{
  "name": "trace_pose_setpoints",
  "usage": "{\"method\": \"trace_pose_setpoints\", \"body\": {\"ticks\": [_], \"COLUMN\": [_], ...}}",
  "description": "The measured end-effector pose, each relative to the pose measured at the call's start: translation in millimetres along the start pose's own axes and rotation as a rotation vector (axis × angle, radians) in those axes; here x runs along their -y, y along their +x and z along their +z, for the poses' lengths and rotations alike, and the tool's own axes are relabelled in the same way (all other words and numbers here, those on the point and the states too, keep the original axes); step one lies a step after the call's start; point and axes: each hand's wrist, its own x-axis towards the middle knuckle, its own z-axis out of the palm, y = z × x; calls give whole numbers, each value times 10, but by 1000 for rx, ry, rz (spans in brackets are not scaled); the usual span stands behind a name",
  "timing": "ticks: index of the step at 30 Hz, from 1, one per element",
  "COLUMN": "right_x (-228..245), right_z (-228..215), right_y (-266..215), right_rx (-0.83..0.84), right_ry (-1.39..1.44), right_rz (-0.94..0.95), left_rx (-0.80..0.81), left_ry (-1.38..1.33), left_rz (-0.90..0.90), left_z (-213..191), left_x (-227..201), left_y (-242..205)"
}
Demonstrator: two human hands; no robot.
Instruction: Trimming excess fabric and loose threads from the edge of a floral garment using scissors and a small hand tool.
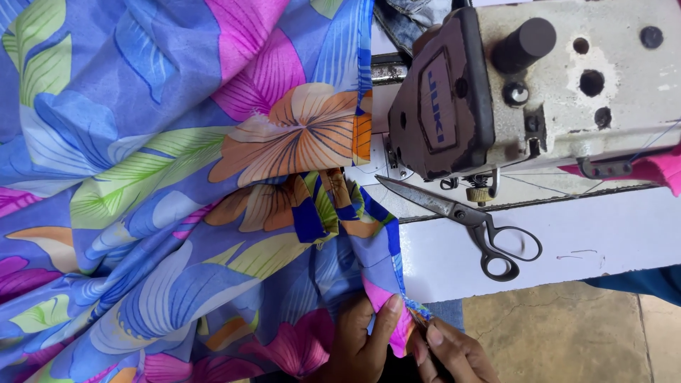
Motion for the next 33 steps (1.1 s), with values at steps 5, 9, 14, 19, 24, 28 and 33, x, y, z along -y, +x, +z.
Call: {"method": "trace_pose_setpoints", "body": {"ticks": [5,9,14,19,24,28,33], "right_x": [131,109,81,136,159,106,166], "right_z": [-50,-91,-88,-43,33,91,224], "right_y": [286,336,360,357,339,329,365], "right_rx": [134,332,421,394,344,354,314], "right_ry": [614,615,664,687,703,800,927], "right_rz": [998,889,711,654,556,477,388], "left_rx": [56,83,98,115,80,105,112], "left_ry": [-31,-36,37,8,6,-62,-102], "left_rz": [2,20,38,48,4,18,60], "left_z": [-25,-53,-83,-95,-89,-104,-139], "left_x": [-25,-55,-61,-99,-74,-103,-155], "left_y": [22,28,47,69,54,83,109]}}
